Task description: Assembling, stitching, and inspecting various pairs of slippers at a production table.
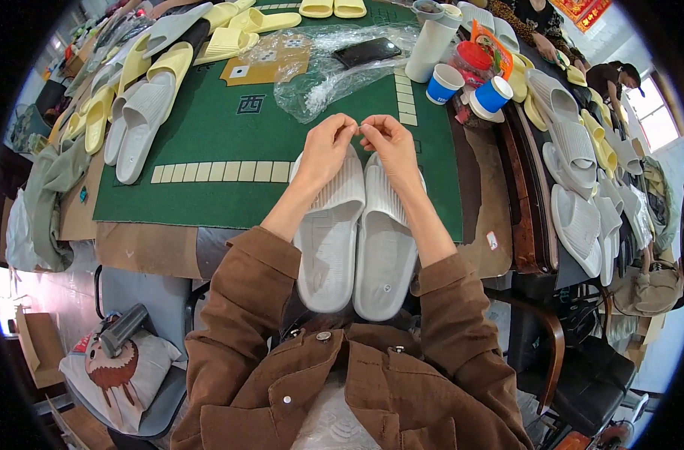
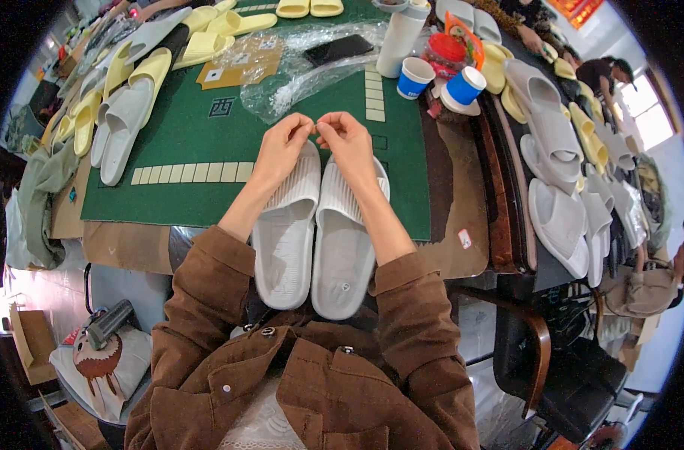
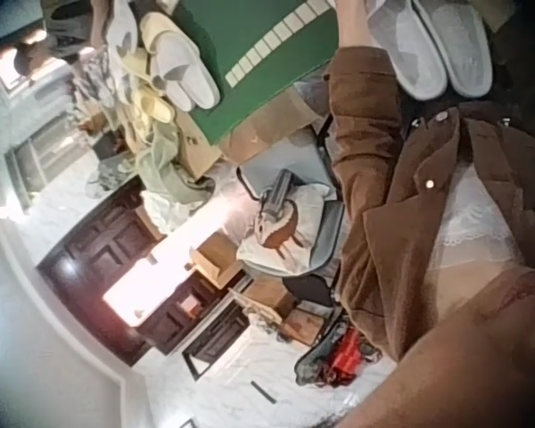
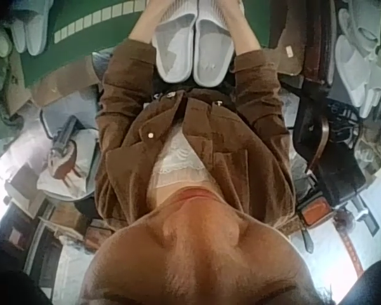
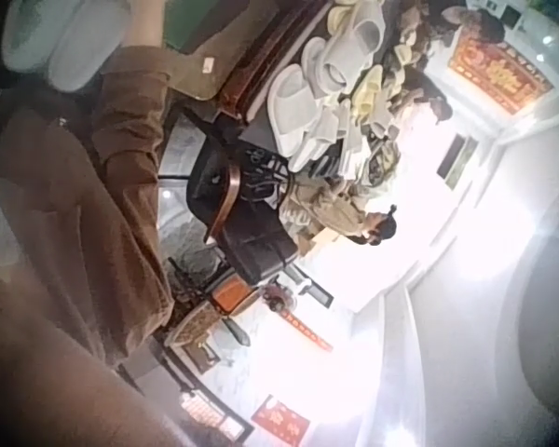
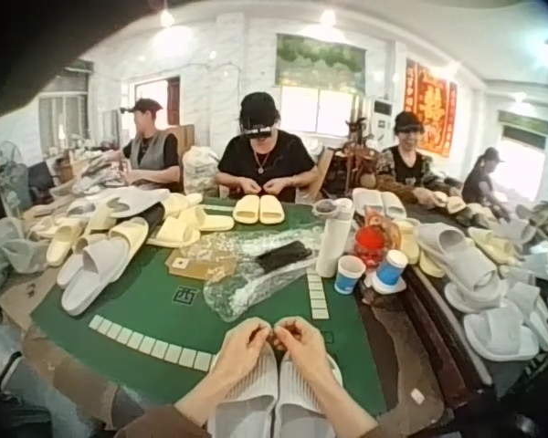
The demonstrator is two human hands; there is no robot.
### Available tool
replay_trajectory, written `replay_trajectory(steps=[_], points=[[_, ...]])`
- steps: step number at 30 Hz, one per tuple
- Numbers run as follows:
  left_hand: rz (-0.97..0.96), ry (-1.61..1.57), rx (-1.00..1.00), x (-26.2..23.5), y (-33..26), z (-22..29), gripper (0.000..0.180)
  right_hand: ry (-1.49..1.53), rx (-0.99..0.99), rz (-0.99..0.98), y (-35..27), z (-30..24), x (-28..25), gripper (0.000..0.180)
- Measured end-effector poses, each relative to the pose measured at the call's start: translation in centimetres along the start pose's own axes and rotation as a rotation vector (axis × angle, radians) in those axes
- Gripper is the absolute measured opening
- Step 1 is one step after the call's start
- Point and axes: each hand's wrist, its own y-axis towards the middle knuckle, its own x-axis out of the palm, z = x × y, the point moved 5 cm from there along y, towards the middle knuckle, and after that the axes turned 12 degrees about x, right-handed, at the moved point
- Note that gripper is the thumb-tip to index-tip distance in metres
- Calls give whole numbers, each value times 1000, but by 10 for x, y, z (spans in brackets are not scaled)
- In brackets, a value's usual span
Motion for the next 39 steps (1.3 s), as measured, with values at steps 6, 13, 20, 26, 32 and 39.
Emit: replay_trajectory(steps=[6, 13, 20, 26, 32, 39], points=[[-21, -18, -54, 2, 0, -5, 12, -100, -13, 42, 0, 2, 2, 14], [-29, -1, -46, 2, -1, -6, 12, -148, -48, 65, 0, 1, 2, 15], [-24, 55, -17, 2, -1, 2, 11, -105, -50, 80, -1, 5, 3, 16], [-19, 75, -44, 2, -1, -2, 13, -141, -46, 106, -5, -2, 4, 13], [-2, 62, -68, 3, -1, -4, 14, -94, -53, 83, -4, -2, 4, 11], [-53, 64, -55, 5, -2, -3, 13, -143, -44, 163, -5, 0, 0, 11]])
